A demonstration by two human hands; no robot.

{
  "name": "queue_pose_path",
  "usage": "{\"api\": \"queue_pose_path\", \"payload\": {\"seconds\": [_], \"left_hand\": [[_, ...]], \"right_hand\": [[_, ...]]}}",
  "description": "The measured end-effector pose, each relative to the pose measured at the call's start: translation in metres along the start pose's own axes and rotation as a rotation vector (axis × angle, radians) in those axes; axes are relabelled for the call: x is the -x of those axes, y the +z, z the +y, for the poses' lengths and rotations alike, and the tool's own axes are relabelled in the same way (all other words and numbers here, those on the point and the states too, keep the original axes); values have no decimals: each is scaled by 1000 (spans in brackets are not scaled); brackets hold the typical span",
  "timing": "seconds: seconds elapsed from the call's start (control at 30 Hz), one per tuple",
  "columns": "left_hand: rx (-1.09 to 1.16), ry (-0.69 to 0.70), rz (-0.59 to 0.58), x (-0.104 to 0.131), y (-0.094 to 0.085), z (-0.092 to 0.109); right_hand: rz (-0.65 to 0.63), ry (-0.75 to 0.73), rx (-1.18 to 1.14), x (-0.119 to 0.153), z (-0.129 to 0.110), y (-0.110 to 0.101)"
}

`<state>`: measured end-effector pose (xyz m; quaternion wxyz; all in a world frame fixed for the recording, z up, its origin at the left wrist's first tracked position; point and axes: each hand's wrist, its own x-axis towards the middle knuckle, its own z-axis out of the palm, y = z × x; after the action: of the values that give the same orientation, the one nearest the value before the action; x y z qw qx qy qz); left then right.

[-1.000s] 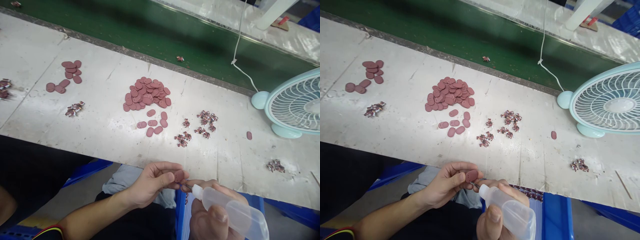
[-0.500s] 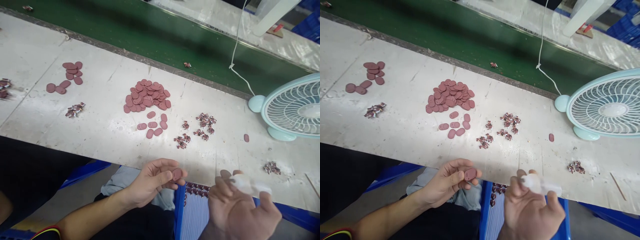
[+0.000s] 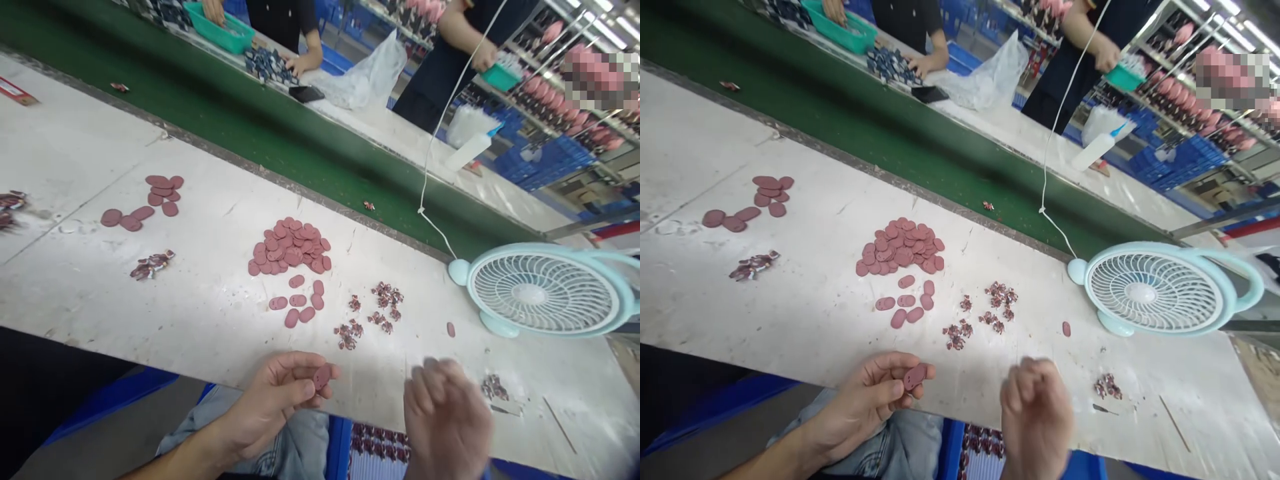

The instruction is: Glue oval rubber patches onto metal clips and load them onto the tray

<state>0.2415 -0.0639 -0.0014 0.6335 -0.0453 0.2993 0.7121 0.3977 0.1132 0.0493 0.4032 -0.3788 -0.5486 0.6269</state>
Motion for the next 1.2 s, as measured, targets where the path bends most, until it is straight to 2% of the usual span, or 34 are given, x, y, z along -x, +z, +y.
{"api": "queue_pose_path", "payload": {"seconds": [0.03, 0.07, 0.2, 0.27, 0.37, 0.5, 0.6, 0.67, 0.73, 0.8, 0.83, 0.87, 0.97, 1.07, 1.2], "left_hand": [[8, -1, 12, 0, -1, 1], [12, -4, 22, 1, -1, 2], [11, -13, 36, 6, 2, 0], [28, -14, 51, 10, 5, -1], [66, -18, 75, 13, 7, -2], [105, -10, 82, 14, 5, 2], [99, 19, 93, 13, 3, 9], [85, 51, 79, 12, 1, 14], [59, 72, 60, 10, -1, 17], [23, 79, 51, 8, -3, 18], [3, 80, 49, 7, -4, 18], [-20, 82, 49, 7, -4, 17], [-95, 91, 53, 4, -4, 11], [-169, 107, 22, 1, -1, 2], [-240, 113, -40, -2, 1, -10]], "right_hand": [[-19, -80, 267, -21, -2, 18], [-28, -116, 382, -49, -3, 37], [-46, -211, 764, -178, 3, 100], [-35, -223, 906, -228, 6, 123], [-17, -218, 1052, -267, 7, 144], [14, -219, 1132, -278, 2, 154], [33, -233, 1115, -263, -10, 151], [24, -246, 1060, -233, -18, 142], [-16, -254, 976, -183, -24, 125], [-96, -241, 885, -117, -26, 104], [-171, -220, 751, -83, -25, 94], [-276, -144, 631, -50, -23, 84], [-272, 88, 350, 26, -8, 63], [-168, 233, 204, 60, 10, 56], [-129, 255, 163, 70, 22, 55]]}}
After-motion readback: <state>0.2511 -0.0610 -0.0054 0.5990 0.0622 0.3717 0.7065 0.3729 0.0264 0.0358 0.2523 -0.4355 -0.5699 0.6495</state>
